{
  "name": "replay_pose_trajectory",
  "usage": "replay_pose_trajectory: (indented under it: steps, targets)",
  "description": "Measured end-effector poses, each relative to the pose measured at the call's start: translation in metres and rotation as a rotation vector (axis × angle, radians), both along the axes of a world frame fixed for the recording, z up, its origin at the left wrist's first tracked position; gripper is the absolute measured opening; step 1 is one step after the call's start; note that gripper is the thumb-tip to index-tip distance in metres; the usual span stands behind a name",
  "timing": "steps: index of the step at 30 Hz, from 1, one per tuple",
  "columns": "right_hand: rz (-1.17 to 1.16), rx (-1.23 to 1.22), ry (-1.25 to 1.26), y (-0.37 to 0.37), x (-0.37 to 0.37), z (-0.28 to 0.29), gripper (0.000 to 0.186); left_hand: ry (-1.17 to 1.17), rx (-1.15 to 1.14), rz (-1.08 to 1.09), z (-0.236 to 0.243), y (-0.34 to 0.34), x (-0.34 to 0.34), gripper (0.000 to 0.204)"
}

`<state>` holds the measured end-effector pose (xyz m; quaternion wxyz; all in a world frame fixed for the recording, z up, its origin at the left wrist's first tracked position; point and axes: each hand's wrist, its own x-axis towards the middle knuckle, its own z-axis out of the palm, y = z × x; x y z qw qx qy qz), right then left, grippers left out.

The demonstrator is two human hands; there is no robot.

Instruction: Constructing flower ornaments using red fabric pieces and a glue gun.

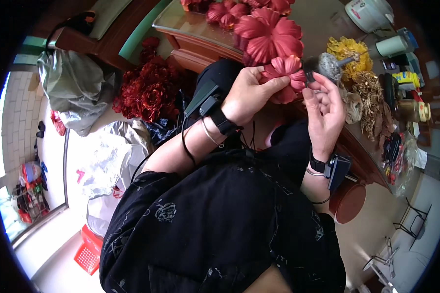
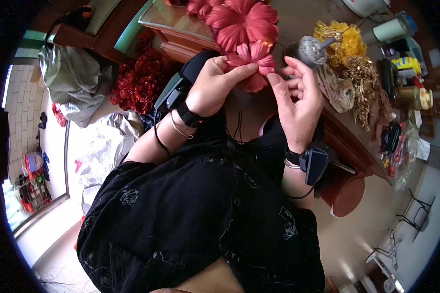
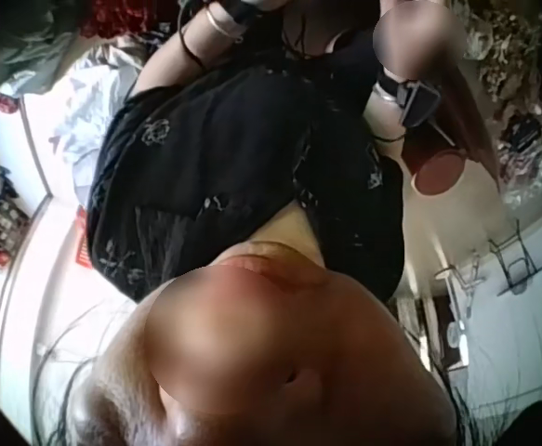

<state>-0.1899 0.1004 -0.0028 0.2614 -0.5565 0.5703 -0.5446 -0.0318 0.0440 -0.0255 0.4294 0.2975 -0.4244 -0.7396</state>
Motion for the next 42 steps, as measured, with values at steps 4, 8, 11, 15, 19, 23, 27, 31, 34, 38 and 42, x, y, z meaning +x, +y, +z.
replay_pose_trajectory:
  steps: [4,8,11,15,19,23,27,31,34,38,42]
  targets:
    - [0.131,0.127,-0.228,-0.007,-0.005,0.01,0.046,0.026,0.003,-0.022,0.01,0.0,-0.005,0.019]
    - [0.151,0.156,-0.254,-0.011,-0.013,0.013,0.024,-0.01,-0.015,-0.078,0.015,-0.002,-0.01,0.018]
    - [0.141,0.142,-0.346,-0.01,-0.016,0.013,0.017,0.006,-0.029,-0.082,0.014,-0.004,-0.014,0.017]
    - [0.124,0.104,-0.406,-0.007,-0.023,0.016,0.015,0.111,-0.019,-0.135,0.021,-0.011,-0.02,0.015]
    - [0.091,-0.006,-0.368,-0.011,-0.032,0.032,0.014,0.089,-0.088,-0.237,0.04,-0.027,-0.026,0.011]
    - [0.003,-0.069,-0.328,-0.019,-0.053,0.055,0.016,-0.002,-0.26,-0.321,0.07,-0.052,-0.051,0.011]
    - [-0.062,-0.151,-0.239,-0.038,-0.08,0.067,0.019,0.085,-0.318,-0.353,0.083,-0.077,-0.084,0.013]
    - [-0.107,-0.105,-0.221,-0.052,-0.099,0.08,0.021,0.023,-0.335,-0.377,0.092,-0.098,-0.102,0.016]
    - [-0.141,-0.06,-0.191,-0.057,-0.105,0.082,0.02,-0.009,-0.25,-0.385,0.089,-0.108,-0.112,0.016]
    - [-0.127,-0.038,-0.224,-0.06,-0.109,0.075,0.02,-0.008,-0.2,-0.381,0.078,-0.113,-0.118,0.016]
    - [-0.119,-0.043,-0.263,-0.061,-0.115,0.066,0.019,0.03,-0.162,-0.417,0.074,-0.115,-0.121,0.016]
